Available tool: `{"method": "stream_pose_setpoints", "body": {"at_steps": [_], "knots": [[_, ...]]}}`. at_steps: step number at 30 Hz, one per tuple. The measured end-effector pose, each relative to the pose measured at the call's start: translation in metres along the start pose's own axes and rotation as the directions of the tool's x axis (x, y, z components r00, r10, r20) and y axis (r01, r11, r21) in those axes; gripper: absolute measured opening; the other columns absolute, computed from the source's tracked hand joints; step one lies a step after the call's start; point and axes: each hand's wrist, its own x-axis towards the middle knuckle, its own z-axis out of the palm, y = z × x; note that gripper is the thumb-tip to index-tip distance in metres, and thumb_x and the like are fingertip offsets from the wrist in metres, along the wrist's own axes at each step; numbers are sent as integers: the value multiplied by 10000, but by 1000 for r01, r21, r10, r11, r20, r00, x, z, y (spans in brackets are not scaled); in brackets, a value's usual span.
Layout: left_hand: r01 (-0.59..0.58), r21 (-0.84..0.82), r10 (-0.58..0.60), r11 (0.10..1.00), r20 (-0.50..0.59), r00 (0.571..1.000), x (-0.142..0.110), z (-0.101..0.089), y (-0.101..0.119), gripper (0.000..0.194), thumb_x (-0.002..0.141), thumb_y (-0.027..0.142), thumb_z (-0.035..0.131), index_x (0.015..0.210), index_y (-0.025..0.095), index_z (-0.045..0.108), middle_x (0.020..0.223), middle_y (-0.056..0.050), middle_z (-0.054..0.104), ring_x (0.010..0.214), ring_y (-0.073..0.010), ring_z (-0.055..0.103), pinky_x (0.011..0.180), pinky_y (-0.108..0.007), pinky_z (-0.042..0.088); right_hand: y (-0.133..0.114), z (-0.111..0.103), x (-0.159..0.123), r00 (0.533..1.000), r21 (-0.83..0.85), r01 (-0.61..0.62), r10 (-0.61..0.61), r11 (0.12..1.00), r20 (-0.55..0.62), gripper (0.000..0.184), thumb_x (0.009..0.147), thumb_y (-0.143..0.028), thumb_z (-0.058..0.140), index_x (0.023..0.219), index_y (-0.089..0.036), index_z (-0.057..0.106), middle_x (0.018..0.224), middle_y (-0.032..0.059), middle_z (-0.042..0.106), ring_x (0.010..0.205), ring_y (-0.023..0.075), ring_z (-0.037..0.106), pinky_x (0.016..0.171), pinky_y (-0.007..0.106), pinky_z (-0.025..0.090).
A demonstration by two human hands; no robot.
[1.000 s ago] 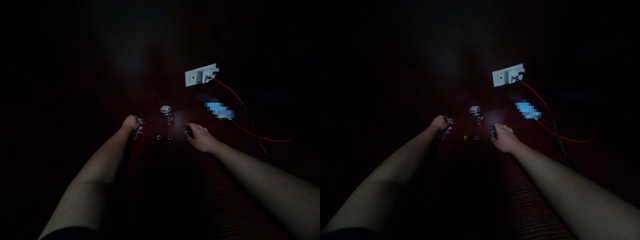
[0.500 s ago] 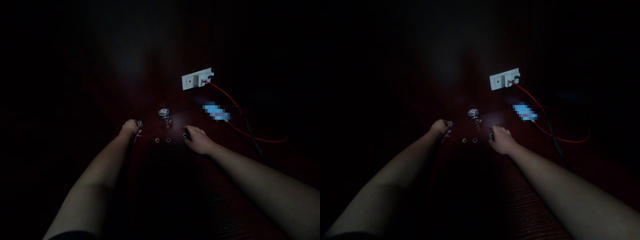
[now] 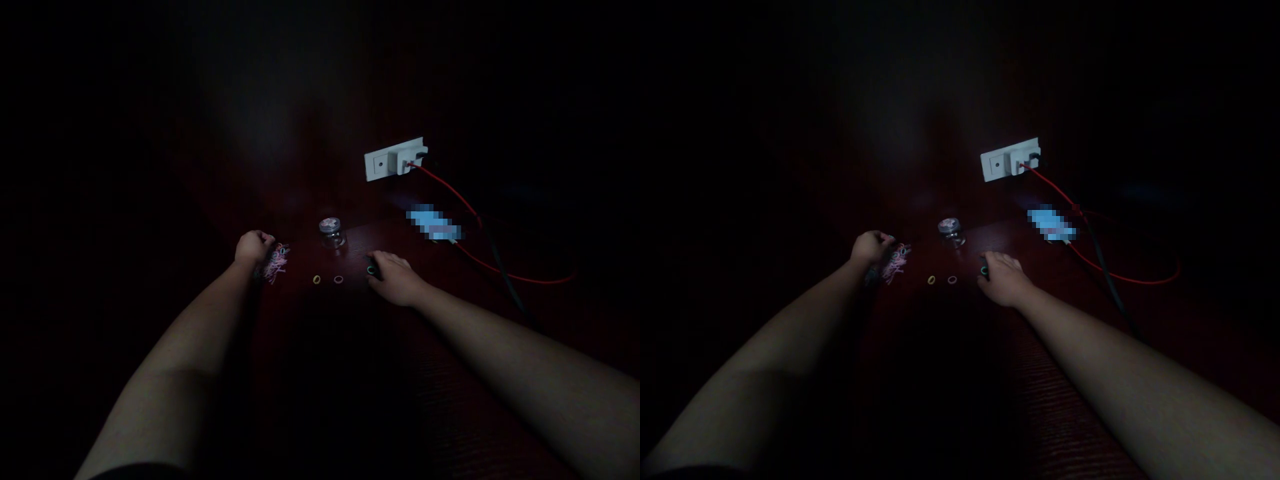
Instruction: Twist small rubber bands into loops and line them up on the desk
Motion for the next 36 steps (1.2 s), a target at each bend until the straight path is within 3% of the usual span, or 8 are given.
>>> {"method": "stream_pose_setpoints", "body": {"at_steps": [4, 17, 21, 30, 33, 36], "knots": [[-17, 12, 18, 1000, -62, 998, -1, -8, -4, 221, 830, 359, 541, 902, 186, 660, 923, -70, 719, 790, -163, 641, 709, -238, 463, 0, 1, 0, 1000, 1, 2, -2, 1000, -3, 523, 819, -352, 510, 1301, -155, 462, 1284, 155, 552, 1199, 309, 486, 977, 443, 361], [-12, -26, 12, 1000, 22, 1000, -5, -11, -22, 243, 763, 191, 602, 983, 193, 706, 1041, -83, 714, 962, -209, 654, 880, -283, 470, 0, 0, 0, 1000, -13, 12, -13, 1000, -6, 548, 815, -415, 531, 1288, -147, 460, 1265, 161, 559, 1198, 311, 489, 972, 442, 376], [19, -130, -16, 991, 22, 1000, -6, -7, -31, 301, 757, 191, 612, 1052, 174, 674, 1022, -85, 715, 876, -181, 669, 812, -264, 499, 1, 1, 0, 1000, -10, 18, -18, 1000, -10, 560, 814, -430, 530, 1289, -143, 462, 1269, 160, 556, 1197, 319, 488, 975, 454, 377], [6, -438, 1, 899, 16, 1000, -9, -3, -33, 237, 684, 165, 653, 914, 113, 677, 887, -100, 712, 754, -172, 656, 729, -281, 526, 2, 3, 1, 1000, -29, 28, -29, 999, -13, 560, 810, -438, 528, 1281, -142, 471, 1267, 161, 557, 1188, 328, 490, 975, 457, 378], [-4, -552, -1, 834, -8, 1000, -24, 0, -21, 256, 681, 181, 665, 926, 105, 661, 901, -104, 710, 752, -160, 662, 727, -280, 534, 2, 3, 1, 999, -36, 29, -30, 999, -19, 559, 808, -439, 530, 1279, -142, 468, 1265, 158, 559, 1182, 328, 493, 973, 458, 383], [-7, -656, -20, 755, -35, 999, -56, 11, -6, 318, 722, 244, 643, 1005, 99, 631, 917, -111, 710, 743, -163, 672, 712, -301, 545, 1, 3, 1, 999, -44, 23, -24, 999, -22, 556, 809, -437, 531, 1278, -143, 466, 1263, 155, 559, 1183, 328, 492, 974, 462, 381]]}}
